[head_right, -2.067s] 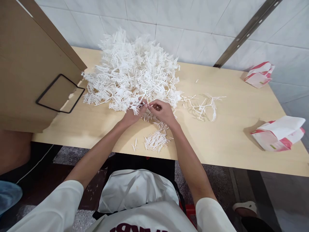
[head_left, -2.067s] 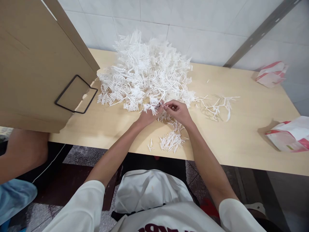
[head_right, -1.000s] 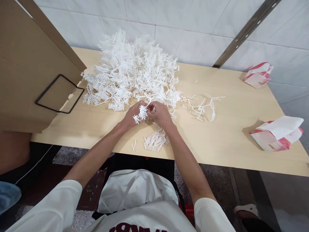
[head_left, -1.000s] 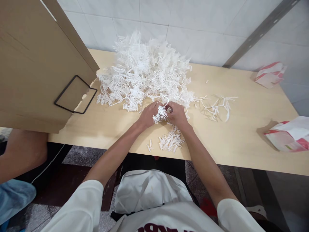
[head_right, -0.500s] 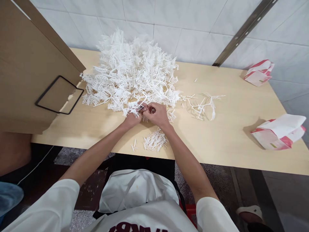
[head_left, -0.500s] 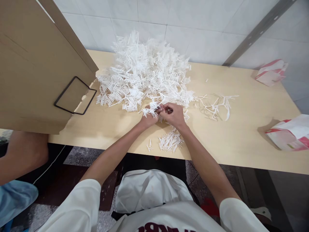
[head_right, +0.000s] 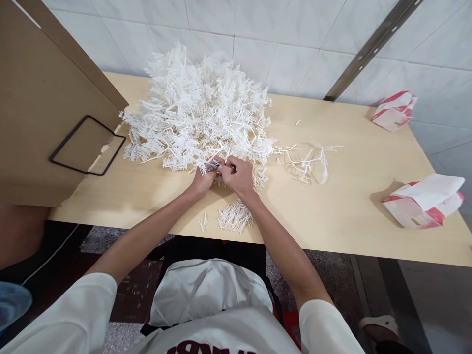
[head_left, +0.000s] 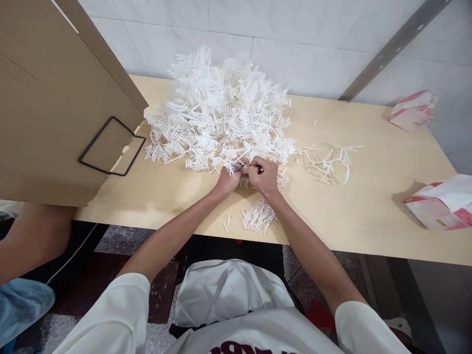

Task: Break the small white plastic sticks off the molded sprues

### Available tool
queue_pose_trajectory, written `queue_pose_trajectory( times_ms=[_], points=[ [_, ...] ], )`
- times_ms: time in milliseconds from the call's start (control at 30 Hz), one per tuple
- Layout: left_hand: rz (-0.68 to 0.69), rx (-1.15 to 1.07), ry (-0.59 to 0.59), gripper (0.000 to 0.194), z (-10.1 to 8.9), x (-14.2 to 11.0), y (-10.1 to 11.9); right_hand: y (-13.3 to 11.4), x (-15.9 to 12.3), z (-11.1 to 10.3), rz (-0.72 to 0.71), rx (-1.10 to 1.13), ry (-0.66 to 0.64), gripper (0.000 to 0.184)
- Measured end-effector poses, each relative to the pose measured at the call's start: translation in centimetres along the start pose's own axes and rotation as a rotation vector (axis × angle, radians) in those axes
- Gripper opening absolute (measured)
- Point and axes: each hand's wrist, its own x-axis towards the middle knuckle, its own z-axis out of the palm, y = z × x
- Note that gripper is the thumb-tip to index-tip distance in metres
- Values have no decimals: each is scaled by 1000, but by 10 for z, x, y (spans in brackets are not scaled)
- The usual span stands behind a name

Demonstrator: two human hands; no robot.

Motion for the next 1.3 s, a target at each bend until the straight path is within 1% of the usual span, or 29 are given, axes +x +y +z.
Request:
queue_pose_trajectory(
  times_ms=[100, 200, 267, 333, 400, 500, 567, 633, 767, 800, 867, 967, 1000, 1033, 1100, 1133, 1200, 1233, 1300],
  points=[
    [-60, -116, 13, 8, 2, 1, 1, 2, 0, 0, 37, 74, -4, 18],
    [-121, -281, 61, 12, 0, 4, -1, 2, 1, -1, 194, 309, -35, 24],
    [-146, -337, 101, 15, -2, 6, -2, 1, 3, -2, 291, 459, -74, 31],
    [-113, -301, 112, 16, -5, 6, -2, 0, 6, -4, 342, 514, -132, 40],
    [-26, -177, 93, 18, -6, 5, -1, -1, 9, -6, 371, 505, -194, 48],
    [86, -4, 68, 28, -8, 3, -1, 1, 12, -8, 388, 522, -280, 52],
    [109, 31, 77, 32, -9, 4, -2, 2, 13, -10, 363, 536, -327, 51],
    [100, 24, 88, 33, -10, 5, -3, 3, 13, -12, 321, 515, -365, 49],
    [93, 2, 90, 31, -12, 8, -3, 3, 12, -14, 262, 442, -368, 47],
    [79, -14, 99, 31, -11, 8, -2, 2, 12, -13, 251, 427, -367, 47],
    [-1, -99, 104, 29, -9, 8, -1, 3, 12, -12, 212, 391, -370, 46],
    [-166, -293, 97, 21, -6, 9, 1, 5, 10, -9, 95, 269, -364, 44],
    [-197, -334, 93, 18, -7, 10, 2, 5, 8, -8, 49, 215, -355, 43],
    [-209, -360, 100, 17, -8, 11, 2, 5, 6, -7, 2, 164, -356, 41],
    [-187, -376, 125, 17, -13, 14, 4, 2, 1, -4, -109, 77, -418, 36],
    [-174, -372, 146, 18, -15, 15, 4, 0, -2, -2, -178, 42, -479, 34],
    [-154, -336, 143, 18, -20, 17, 5, -5, -8, 2, -302, -22, -595, 28],
    [-163, -314, 121, 18, -21, 17, 5, -7, -10, 3, -333, -33, -594, 28],
    [-181, -300, 53, 19, -20, 16, 5, -10, -12, 4, -311, -4, -494, 26]
  ],
)
